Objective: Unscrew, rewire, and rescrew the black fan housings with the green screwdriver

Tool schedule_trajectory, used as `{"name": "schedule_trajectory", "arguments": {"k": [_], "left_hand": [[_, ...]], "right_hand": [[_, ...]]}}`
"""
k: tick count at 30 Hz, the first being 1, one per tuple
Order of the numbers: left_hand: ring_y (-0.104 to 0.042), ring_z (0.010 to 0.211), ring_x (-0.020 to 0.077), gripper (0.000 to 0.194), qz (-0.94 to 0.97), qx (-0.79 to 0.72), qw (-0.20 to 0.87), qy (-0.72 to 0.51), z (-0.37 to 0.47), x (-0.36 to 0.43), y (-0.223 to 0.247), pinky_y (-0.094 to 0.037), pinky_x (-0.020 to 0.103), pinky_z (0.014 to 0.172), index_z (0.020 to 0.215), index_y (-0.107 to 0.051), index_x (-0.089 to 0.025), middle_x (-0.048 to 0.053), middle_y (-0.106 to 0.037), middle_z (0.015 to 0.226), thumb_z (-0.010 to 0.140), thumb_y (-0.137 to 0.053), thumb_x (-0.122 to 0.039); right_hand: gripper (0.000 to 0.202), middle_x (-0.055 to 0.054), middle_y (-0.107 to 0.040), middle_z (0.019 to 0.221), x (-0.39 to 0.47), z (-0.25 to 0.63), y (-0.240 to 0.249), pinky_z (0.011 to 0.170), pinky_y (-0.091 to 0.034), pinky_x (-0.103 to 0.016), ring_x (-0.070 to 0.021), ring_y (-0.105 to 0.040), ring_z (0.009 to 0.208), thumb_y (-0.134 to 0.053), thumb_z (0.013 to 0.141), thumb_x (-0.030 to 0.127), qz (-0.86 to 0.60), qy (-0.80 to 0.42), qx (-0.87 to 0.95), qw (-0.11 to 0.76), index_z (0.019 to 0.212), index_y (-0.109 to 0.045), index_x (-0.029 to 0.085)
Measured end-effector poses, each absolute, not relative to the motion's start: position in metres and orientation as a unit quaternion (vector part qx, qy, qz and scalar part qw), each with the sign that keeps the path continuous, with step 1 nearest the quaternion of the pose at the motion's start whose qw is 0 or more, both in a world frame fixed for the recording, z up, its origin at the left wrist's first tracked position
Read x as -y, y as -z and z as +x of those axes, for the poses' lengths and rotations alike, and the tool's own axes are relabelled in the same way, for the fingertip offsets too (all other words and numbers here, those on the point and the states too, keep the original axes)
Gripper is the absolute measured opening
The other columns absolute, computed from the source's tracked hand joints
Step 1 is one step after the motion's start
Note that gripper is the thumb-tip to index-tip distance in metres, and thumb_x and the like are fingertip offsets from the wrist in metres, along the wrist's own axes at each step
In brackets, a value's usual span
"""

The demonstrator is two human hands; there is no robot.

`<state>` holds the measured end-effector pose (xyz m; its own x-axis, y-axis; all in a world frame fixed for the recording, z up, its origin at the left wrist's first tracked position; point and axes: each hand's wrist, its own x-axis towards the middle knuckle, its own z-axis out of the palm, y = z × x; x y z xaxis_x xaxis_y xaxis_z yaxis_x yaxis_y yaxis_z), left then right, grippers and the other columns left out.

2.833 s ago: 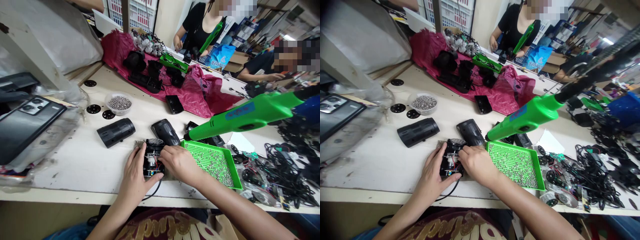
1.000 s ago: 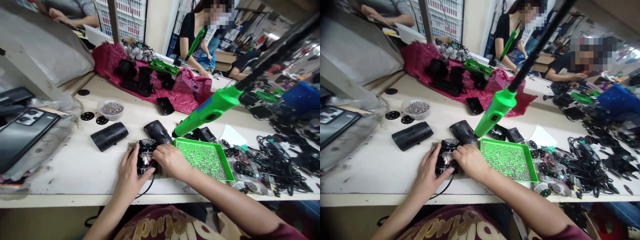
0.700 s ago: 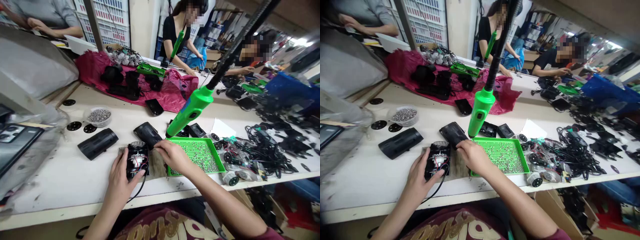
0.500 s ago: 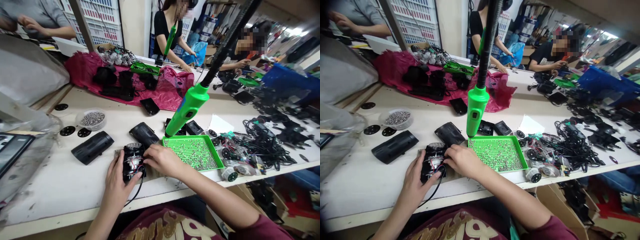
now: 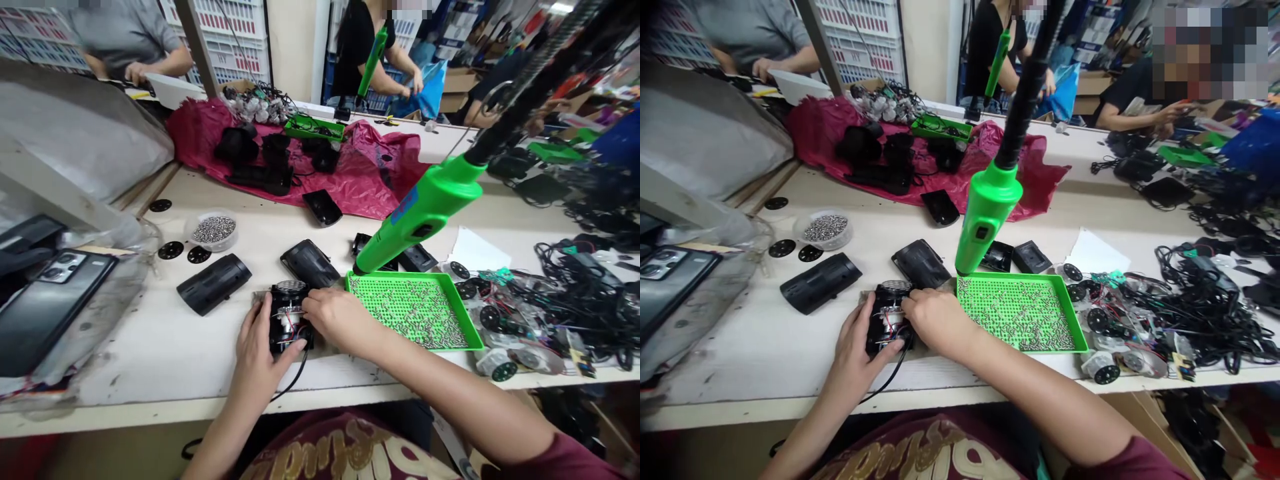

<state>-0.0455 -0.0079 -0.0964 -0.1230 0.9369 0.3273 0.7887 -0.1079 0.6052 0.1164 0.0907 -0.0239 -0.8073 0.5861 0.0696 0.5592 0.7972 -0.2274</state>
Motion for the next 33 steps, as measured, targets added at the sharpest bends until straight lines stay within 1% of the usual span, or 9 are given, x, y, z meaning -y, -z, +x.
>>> {"name": "schedule_trajectory", "arguments": {"k": [5, 8, 11, 15, 18, 22, 25, 29, 33], "left_hand": [[-0.042, 0.133, 0.0375, 0.083, 0.649, -0.663, 0.105, -0.357, -0.046, 0.008, 0.097, -0.041, 0.060, 0.102, 0.154, -0.015, -0.025, 0.020, -0.043, 0.147, 0.087, -0.058, -0.048], [-0.041, 0.135, 0.0366, 0.085, 0.652, -0.659, 0.102, -0.361, -0.045, 0.011, 0.096, -0.041, 0.059, 0.103, 0.154, -0.012, -0.025, 0.020, -0.040, 0.149, 0.087, -0.059, -0.047], [-0.042, 0.135, 0.0365, 0.088, 0.662, -0.649, 0.092, -0.363, -0.043, 0.018, 0.093, -0.042, 0.058, 0.103, 0.155, -0.009, -0.024, 0.022, -0.039, 0.150, 0.087, -0.060, -0.046], [-0.049, 0.130, 0.0372, 0.086, 0.667, -0.649, 0.071, -0.358, -0.041, 0.028, 0.089, -0.049, 0.056, 0.096, 0.155, -0.010, -0.023, 0.023, -0.045, 0.145, 0.087, -0.058, -0.046], [-0.054, 0.124, 0.0367, 0.084, 0.668, -0.651, 0.056, -0.357, -0.040, 0.033, 0.089, -0.053, 0.053, 0.091, 0.155, -0.011, -0.023, 0.022, -0.050, 0.140, 0.088, -0.056, -0.048], [-0.058, 0.121, 0.0348, 0.082, 0.662, -0.660, 0.057, -0.352, -0.039, 0.035, 0.090, -0.055, 0.051, 0.088, 0.155, -0.010, -0.026, 0.020, -0.053, 0.138, 0.089, -0.054, -0.049], [-0.055, 0.126, 0.0334, 0.082, 0.657, -0.662, 0.089, -0.350, -0.040, 0.033, 0.089, -0.054, 0.049, 0.092, 0.155, -0.009, -0.028, 0.019, -0.049, 0.144, 0.089, -0.055, -0.048], [-0.048, 0.132, 0.0343, 0.081, 0.650, -0.661, 0.150, -0.342, -0.041, 0.027, 0.087, -0.051, 0.052, 0.096, 0.153, -0.015, -0.027, 0.019, -0.044, 0.148, 0.087, -0.057, -0.049], [-0.050, 0.129, 0.0350, 0.082, 0.633, -0.669, 0.160, -0.355, -0.038, 0.021, 0.088, -0.050, 0.054, 0.097, 0.152, -0.020, -0.024, 0.020, -0.048, 0.145, 0.085, -0.061, -0.049]], "right_hand": [[0.015, -0.002, -0.065, 0.078, -0.089, 0.123, 0.028, 0.057, -0.033, -0.028, -0.0141, -0.057, 0.066, -0.055, 0.093, 0.021, -0.317, -0.096, 0.940, 0.089, 0.083, -0.065, 0.016], [0.017, -0.001, -0.065, 0.079, -0.081, 0.129, 0.031, 0.060, -0.035, -0.028, -0.0151, -0.057, 0.070, -0.054, 0.095, 0.019, -0.291, -0.083, 0.947, 0.107, 0.082, -0.065, 0.017], [0.015, -0.002, -0.065, 0.081, -0.071, 0.136, 0.034, 0.063, -0.037, -0.029, -0.0166, -0.056, 0.073, -0.053, 0.096, 0.019, -0.269, -0.065, 0.952, 0.128, 0.087, -0.065, 0.017], [0.015, -0.003, -0.066, 0.082, -0.057, 0.144, 0.036, 0.065, -0.040, -0.030, -0.0182, -0.056, 0.074, -0.051, 0.096, 0.019, -0.239, -0.026, 0.952, 0.188, 0.091, -0.065, 0.017], [0.019, -0.003, -0.068, 0.083, -0.050, 0.147, 0.038, 0.066, -0.040, -0.029, -0.0181, -0.056, 0.075, -0.047, 0.098, 0.019, -0.237, -0.017, 0.948, 0.212, 0.092, -0.065, 0.017], [0.016, -0.003, -0.067, 0.082, -0.045, 0.146, 0.043, 0.065, -0.039, -0.028, -0.0173, -0.055, 0.074, -0.049, 0.097, 0.019, -0.256, -0.029, 0.941, 0.221, 0.092, -0.064, 0.018], [0.016, -0.003, -0.064, 0.076, -0.047, 0.143, 0.046, 0.063, -0.039, -0.027, -0.0163, -0.054, 0.070, -0.051, 0.096, 0.020, -0.303, -0.069, 0.926, 0.215, 0.086, -0.063, 0.018], [0.018, -0.004, -0.064, 0.078, -0.055, 0.136, 0.045, 0.065, -0.042, -0.027, -0.0172, -0.057, 0.072, -0.051, 0.095, 0.021, -0.361, -0.128, 0.908, 0.170, 0.084, -0.063, 0.017], [0.018, -0.004, -0.064, 0.076, -0.062, 0.132, 0.041, 0.066, -0.043, -0.029, -0.0176, -0.059, 0.070, -0.054, 0.095, 0.025, -0.364, -0.140, 0.907, 0.162, 0.082, -0.064, 0.017]]}}
